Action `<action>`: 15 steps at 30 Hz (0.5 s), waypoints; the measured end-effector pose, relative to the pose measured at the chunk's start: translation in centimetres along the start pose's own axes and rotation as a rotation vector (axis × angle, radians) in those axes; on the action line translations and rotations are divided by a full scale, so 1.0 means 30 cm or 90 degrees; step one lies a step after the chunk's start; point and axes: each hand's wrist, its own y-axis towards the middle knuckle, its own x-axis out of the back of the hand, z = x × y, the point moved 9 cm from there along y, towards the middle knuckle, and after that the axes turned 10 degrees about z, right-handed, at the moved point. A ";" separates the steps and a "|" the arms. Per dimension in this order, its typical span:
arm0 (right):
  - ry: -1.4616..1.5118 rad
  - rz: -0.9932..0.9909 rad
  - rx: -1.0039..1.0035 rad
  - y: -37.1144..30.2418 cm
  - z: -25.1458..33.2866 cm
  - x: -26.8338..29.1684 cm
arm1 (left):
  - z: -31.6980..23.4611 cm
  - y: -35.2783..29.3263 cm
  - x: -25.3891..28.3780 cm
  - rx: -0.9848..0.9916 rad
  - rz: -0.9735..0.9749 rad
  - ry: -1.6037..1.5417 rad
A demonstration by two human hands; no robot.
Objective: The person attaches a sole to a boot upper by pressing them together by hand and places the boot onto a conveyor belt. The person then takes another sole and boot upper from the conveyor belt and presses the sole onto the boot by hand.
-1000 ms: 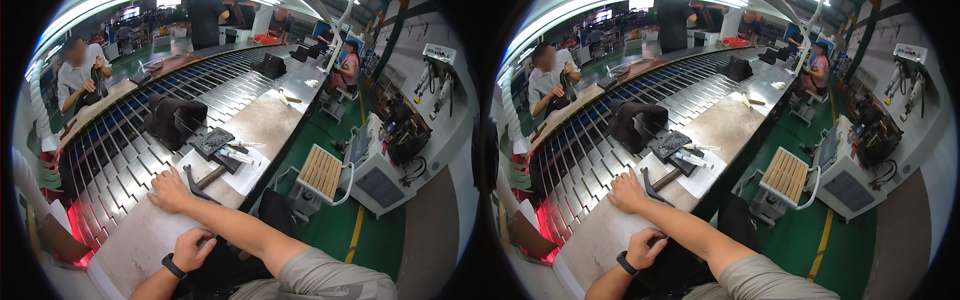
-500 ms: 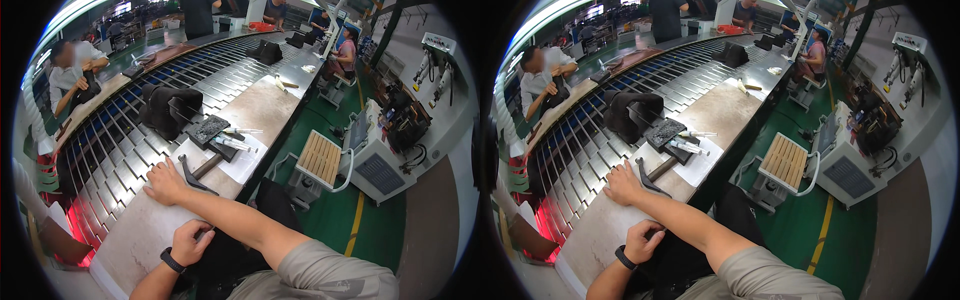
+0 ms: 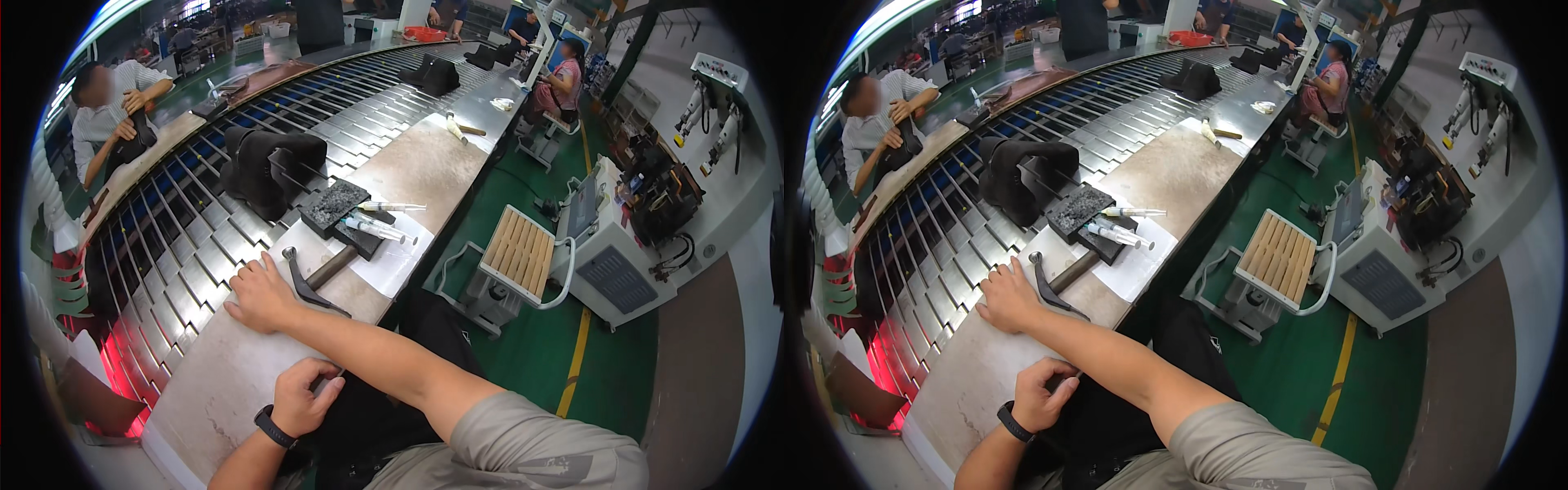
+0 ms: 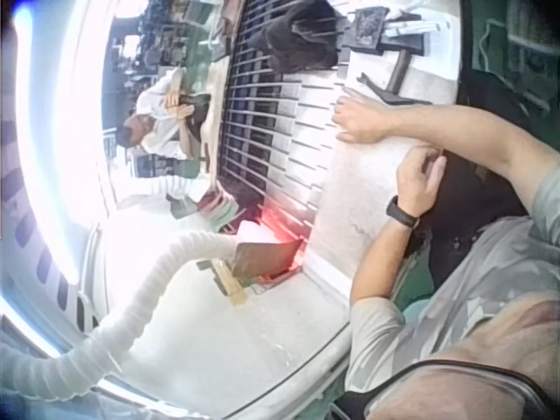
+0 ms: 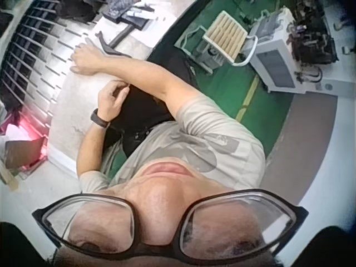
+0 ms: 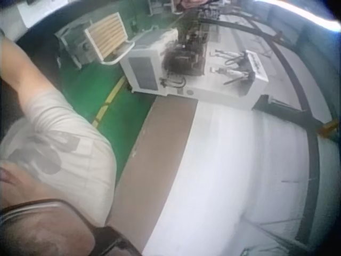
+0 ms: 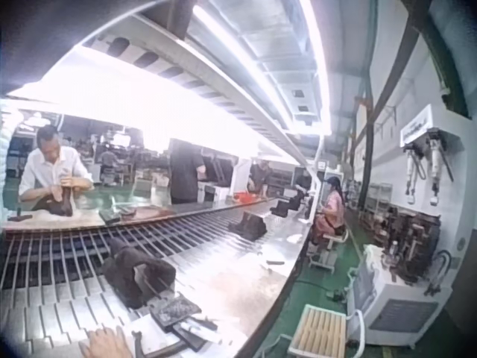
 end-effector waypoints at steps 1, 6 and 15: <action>-0.002 -0.008 -0.003 -0.008 0.000 0.002 | 0.000 -0.005 -0.005 -0.002 0.002 -0.011; 0.000 0.012 -0.002 0.012 0.005 -0.006 | 0.004 0.001 0.010 -0.015 -0.008 -0.003; -0.063 -0.120 0.091 0.033 -0.096 -0.008 | 0.091 0.059 -0.029 -0.077 -0.005 0.013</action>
